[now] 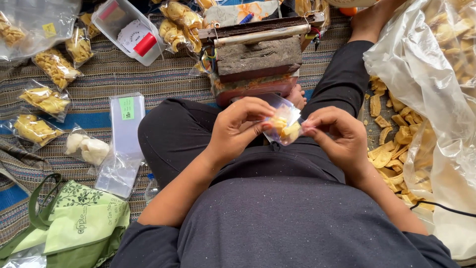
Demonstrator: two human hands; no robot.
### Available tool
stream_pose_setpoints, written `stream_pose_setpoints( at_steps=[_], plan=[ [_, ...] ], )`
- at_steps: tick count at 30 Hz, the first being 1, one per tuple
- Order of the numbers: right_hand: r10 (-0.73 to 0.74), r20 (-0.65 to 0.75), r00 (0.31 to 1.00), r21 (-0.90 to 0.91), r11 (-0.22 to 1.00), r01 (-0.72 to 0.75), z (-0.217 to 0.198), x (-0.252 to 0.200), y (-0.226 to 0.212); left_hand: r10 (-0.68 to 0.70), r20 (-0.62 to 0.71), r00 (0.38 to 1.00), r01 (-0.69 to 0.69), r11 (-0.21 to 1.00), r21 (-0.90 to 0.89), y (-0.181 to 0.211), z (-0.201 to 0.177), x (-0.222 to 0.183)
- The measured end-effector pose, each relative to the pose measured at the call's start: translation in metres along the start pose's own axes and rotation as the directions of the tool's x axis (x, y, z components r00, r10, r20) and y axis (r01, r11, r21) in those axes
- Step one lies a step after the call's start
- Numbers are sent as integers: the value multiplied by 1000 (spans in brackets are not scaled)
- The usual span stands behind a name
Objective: The person is manually packaging individual pastry pieces into small plastic bags while sitting on the floor.
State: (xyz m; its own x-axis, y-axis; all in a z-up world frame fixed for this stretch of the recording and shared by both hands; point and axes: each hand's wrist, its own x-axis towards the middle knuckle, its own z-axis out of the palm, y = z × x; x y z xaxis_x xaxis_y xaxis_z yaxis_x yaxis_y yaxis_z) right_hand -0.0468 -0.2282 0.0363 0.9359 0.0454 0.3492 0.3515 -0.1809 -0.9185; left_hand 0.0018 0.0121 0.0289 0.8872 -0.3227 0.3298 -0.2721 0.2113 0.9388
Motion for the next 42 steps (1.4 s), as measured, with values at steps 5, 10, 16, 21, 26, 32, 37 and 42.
stream_pose_setpoints(
  at_steps=[5, 10, 16, 21, 26, 32, 37, 42],
  plan=[
    [-125, 39, 991, 62, 991, 122, -9, 2, -10, 150, 69, 986, -158, 979, 131, 27, -5, 8],
    [-215, 117, 970, -85, 971, 225, -19, -1, -37, 176, 185, 967, -209, 962, 176, 65, -7, 6],
    [-220, -6, 976, -235, 949, 212, -10, -3, -51, 130, 56, 990, -139, 962, 234, 84, 6, 1],
    [-238, -67, 969, -36, 971, 236, -3, -3, -9, 277, 81, 957, -287, 878, 384, 56, 3, -1],
    [-119, -56, 991, 40, 992, 122, 1, -3, 16, 216, -17, 976, -190, 894, 406, 19, -3, -4],
    [9, -33, 999, -66, 998, -11, 8, 6, 6, 131, -87, 988, -86, 913, 399, 18, -4, 0],
    [21, -40, 999, -147, 989, -27, 12, 4, 19, 120, -71, 990, -70, 866, 496, 9, -6, -2],
    [-81, -93, 992, -361, 932, 43, 19, 8, 27, 276, -63, 959, -147, 677, 721, -12, -6, -7]
  ],
)
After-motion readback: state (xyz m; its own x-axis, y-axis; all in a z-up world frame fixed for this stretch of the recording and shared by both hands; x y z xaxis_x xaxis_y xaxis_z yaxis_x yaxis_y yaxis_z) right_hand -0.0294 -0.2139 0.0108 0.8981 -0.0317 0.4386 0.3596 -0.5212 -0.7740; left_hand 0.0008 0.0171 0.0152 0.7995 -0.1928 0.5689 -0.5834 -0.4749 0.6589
